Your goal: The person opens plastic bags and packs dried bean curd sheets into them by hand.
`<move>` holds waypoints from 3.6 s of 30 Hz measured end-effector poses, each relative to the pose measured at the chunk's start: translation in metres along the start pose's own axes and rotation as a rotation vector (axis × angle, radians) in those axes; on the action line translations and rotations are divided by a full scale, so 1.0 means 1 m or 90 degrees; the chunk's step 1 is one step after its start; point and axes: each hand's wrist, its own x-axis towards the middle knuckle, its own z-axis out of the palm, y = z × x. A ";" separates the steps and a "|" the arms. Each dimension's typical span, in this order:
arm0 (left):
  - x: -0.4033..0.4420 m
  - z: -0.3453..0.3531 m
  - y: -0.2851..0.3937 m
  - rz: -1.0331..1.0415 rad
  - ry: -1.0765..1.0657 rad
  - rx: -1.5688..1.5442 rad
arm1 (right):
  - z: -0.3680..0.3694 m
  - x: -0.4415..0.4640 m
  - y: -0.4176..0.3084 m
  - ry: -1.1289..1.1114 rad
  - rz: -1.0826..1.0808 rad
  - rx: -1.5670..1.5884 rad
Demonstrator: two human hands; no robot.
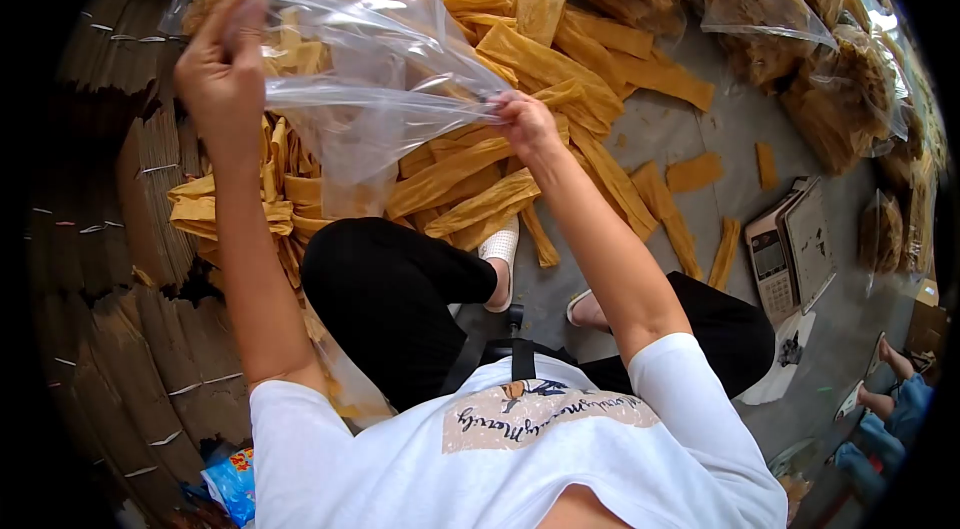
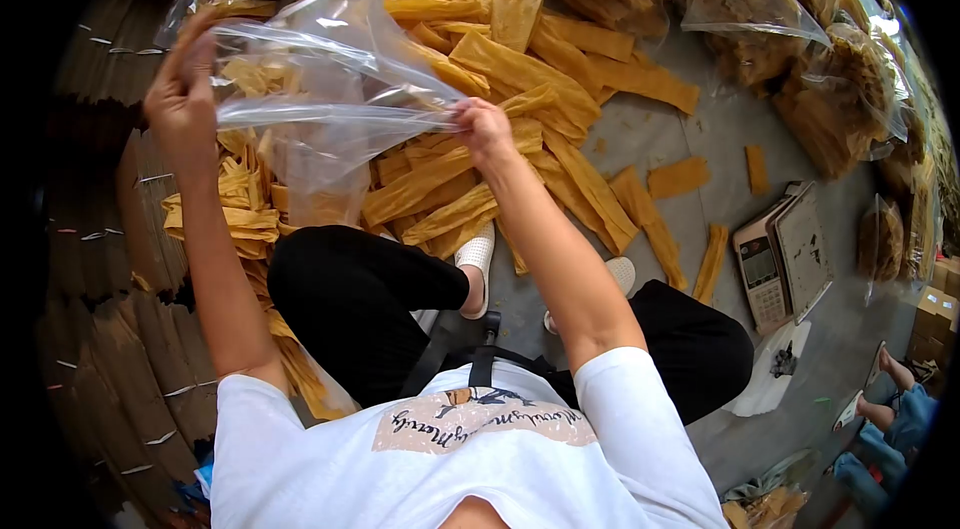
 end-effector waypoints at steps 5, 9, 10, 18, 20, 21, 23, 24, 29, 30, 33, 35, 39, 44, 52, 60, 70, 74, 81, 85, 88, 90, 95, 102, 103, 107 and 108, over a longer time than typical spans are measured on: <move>-0.056 0.039 -0.088 -0.237 -0.285 -0.015 | -0.046 -0.020 0.000 0.095 -0.267 -0.511; -0.052 0.041 -0.077 -0.427 -0.280 -0.174 | -0.023 -0.042 -0.020 0.038 -0.242 -0.625; -0.047 0.034 -0.078 -0.472 -0.240 -0.201 | -0.025 -0.038 -0.023 0.058 -0.149 -0.446; -0.035 -0.010 -0.027 -0.326 0.103 -0.157 | -0.048 -0.016 -0.004 0.008 -0.064 -0.183; -0.038 -0.009 -0.003 -0.287 0.112 -0.115 | -0.104 -0.004 0.025 0.008 0.294 -0.588; -0.038 -0.007 0.001 -0.247 0.122 -0.077 | -0.115 -0.008 0.044 0.073 0.365 -0.595; -0.047 0.009 -0.017 -0.208 0.126 -0.003 | -0.121 -0.026 0.076 0.221 0.348 -0.577; -0.054 0.018 -0.027 -0.174 0.129 0.072 | -0.124 -0.030 0.086 0.302 0.266 -0.551; -0.053 0.011 -0.060 -0.165 0.140 0.132 | -0.161 0.009 0.167 0.730 0.055 -0.281; -0.052 0.010 -0.064 -0.174 0.154 0.123 | -0.164 0.011 0.170 0.754 0.060 -0.238; -0.052 0.006 -0.065 -0.196 0.198 0.103 | -0.173 0.002 0.164 0.511 0.102 -0.225; -0.051 0.003 -0.064 -0.206 0.227 0.094 | -0.148 -0.017 0.132 0.523 0.040 -0.379; -0.051 0.000 -0.062 -0.197 0.267 0.060 | -0.088 -0.043 0.021 0.273 -0.358 -0.383; -0.048 -0.001 -0.071 -0.182 0.286 0.056 | -0.002 -0.019 -0.049 -0.256 -0.160 -0.944; -0.054 0.003 -0.077 -0.208 0.226 0.086 | -0.016 0.043 0.157 -0.542 -0.327 -1.292; -0.052 0.022 -0.081 -0.226 0.148 0.039 | -0.067 0.005 0.169 -0.430 -0.183 -1.430; -0.053 0.030 -0.076 -0.241 0.051 0.000 | -0.031 -0.057 0.038 -0.188 -0.108 -1.397; -0.051 0.029 -0.073 -0.262 0.091 0.003 | -0.001 -0.038 0.013 -0.200 -0.046 -1.483; -0.054 0.026 -0.085 -0.222 0.117 0.079 | -0.083 0.078 0.084 -0.303 -0.705 -1.502; -0.051 0.030 -0.087 -0.228 0.100 0.080 | -0.078 0.060 0.091 -0.363 -0.401 -1.600; -0.048 0.032 -0.084 -0.234 0.086 0.069 | -0.086 0.032 0.108 -0.304 -0.470 -1.549; -0.047 0.036 -0.082 -0.231 0.086 0.063 | -0.089 0.012 0.112 -0.273 -0.557 -1.486; -0.049 0.036 -0.081 -0.245 0.103 0.027 | -0.081 -0.020 0.113 -0.288 -0.257 -1.481; -0.048 0.030 -0.082 -0.222 0.139 0.069 | -0.054 -0.032 0.085 -0.275 -0.232 -1.446; -0.048 0.029 -0.080 -0.210 0.150 0.073 | -0.050 -0.027 0.080 -0.295 -0.225 -1.428; -0.048 0.026 -0.081 -0.202 0.170 0.083 | -0.034 0.012 0.075 -0.384 -0.207 -1.399; -0.048 0.026 -0.079 -0.201 0.170 0.088 | -0.033 0.025 0.079 -0.412 -0.221 -1.406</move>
